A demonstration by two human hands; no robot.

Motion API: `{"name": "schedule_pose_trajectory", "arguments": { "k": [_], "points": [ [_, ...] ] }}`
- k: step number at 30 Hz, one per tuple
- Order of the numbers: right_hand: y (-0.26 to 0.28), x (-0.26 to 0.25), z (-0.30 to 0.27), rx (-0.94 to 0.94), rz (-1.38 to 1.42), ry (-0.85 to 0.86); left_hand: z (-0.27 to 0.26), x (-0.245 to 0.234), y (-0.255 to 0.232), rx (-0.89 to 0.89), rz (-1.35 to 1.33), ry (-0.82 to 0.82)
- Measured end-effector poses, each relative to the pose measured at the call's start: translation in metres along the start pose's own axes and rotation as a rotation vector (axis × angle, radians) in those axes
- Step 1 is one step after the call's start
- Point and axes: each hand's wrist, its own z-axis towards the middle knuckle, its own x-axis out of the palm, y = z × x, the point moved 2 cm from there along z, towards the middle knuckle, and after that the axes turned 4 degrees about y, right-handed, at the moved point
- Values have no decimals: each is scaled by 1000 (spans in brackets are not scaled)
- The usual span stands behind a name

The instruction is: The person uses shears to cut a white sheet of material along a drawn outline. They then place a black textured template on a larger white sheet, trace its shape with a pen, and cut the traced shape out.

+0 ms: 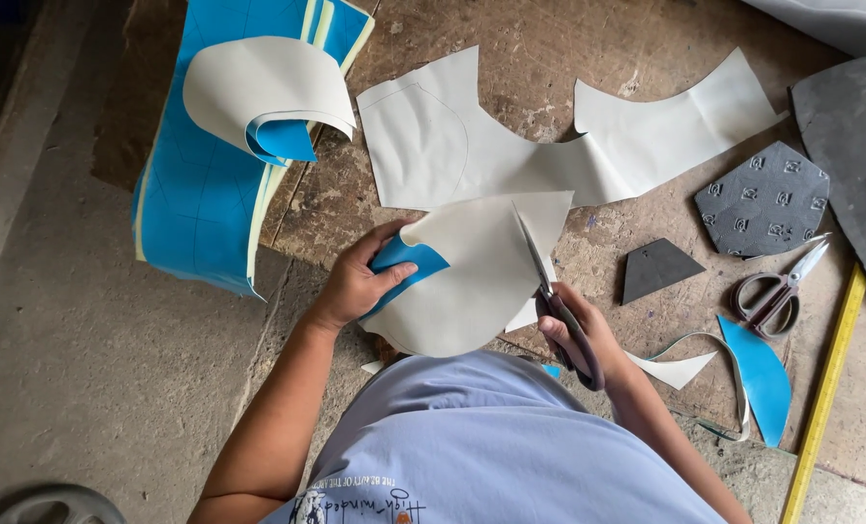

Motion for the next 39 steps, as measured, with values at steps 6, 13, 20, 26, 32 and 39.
{"name": "schedule_pose_trajectory", "arguments": {
  "k": [6, 13, 20, 26, 32, 39],
  "points": [
    [12, 11, -1, 8, 41, -65, 1, -2, -1, -12, -23, 27],
    [14, 12, 13, 44, 10, -36, -4, 1, 2, -49, -71, 58],
    [10, 31, 27, -114, 417, -71, 5, 7, -13, 11, -144, -95],
    [65, 45, 40, -91, 289, -19, -2, 44, 31, -189, -708, -103],
    [47, -25, 56, -112, 117, -34, 37, 7, -21, -250, -908, 98],
    [130, -31, 82, -300, -359, 183, 52, 9, -33, -154, -190, 431]
  ]
}}
